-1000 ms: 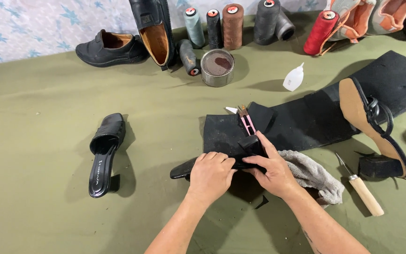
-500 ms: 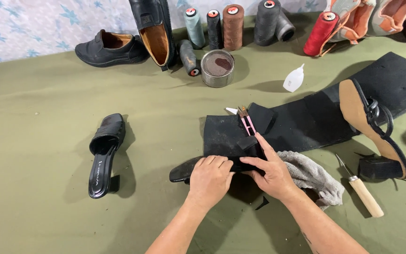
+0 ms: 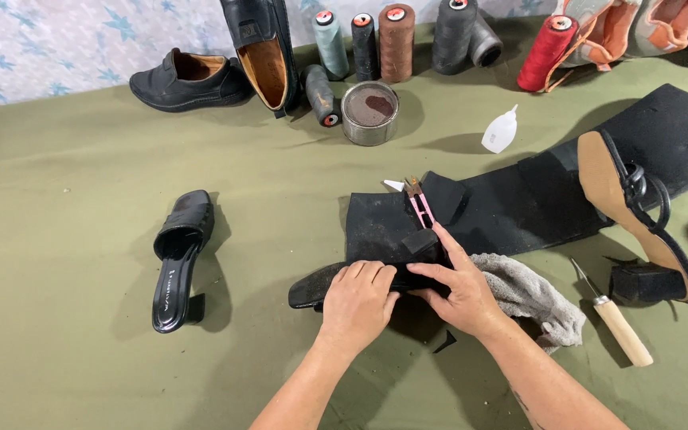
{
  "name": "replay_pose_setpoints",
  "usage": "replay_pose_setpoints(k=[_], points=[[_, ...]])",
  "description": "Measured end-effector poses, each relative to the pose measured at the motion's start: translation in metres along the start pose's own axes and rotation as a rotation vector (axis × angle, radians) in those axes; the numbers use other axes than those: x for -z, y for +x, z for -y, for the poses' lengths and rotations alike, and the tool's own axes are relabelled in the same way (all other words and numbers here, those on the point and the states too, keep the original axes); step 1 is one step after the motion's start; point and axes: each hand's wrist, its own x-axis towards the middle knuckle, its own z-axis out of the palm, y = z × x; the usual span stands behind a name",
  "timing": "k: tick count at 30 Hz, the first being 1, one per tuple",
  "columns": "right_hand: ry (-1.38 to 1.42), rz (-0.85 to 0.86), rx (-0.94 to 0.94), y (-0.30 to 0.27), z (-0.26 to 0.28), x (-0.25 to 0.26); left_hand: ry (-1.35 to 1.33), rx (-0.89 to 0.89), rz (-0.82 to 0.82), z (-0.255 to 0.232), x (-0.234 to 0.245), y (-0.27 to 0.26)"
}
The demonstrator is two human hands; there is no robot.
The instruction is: The person applies glue from a white bottle to the sole of a black high-heeled shoe and presses a black sole piece onto it. They repeat the process on the other shoe, using a cloth to wipe excess glue and ensure the pieces adhere properly.
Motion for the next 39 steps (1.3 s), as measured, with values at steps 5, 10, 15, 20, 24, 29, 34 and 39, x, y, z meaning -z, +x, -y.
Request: replay_pose_setpoints(k=[5, 10, 15, 20, 24, 29, 34, 39], points=[[-0.007, 0.004, -0.001, 0.002, 0.005, 0.002, 0.018, 0.01, -0.015, 0.001, -0.007, 0.0], [0.001, 0.018, -0.016, 0.004, 0.007, 0.003, 0.04, 0.005, -0.045, 0.004, -0.008, 0.002], [-0.024, -0.11, 0.009, -0.001, 0.006, -0.005, -0.109, 0.031, 0.068, 0.013, 0.019, 0.013], [-0.076, -0.154, -0.02, -0.004, 0.012, -0.005, -0.012, 0.0, 0.0, -0.008, 0.016, 0.02], [0.067, -0.071, -0.08, -0.004, 0.001, 0.006, -0.088, -0.04, -0.061, -0.002, 0.0, 0.018], [0.051, -0.063, -0.139, -0.002, 0.004, 0.006, -0.109, -0.074, -0.066, 0.008, -0.003, 0.017], [0.077, -0.041, -0.23, 0.001, 0.011, 0.012, -0.125, -0.072, -0.095, 0.001, 0.0, 0.021], [0.015, 0.17, -0.56, 0.007, 0.022, 0.017, -0.111, -0.128, -0.08, 0.001, -0.002, 0.023]])
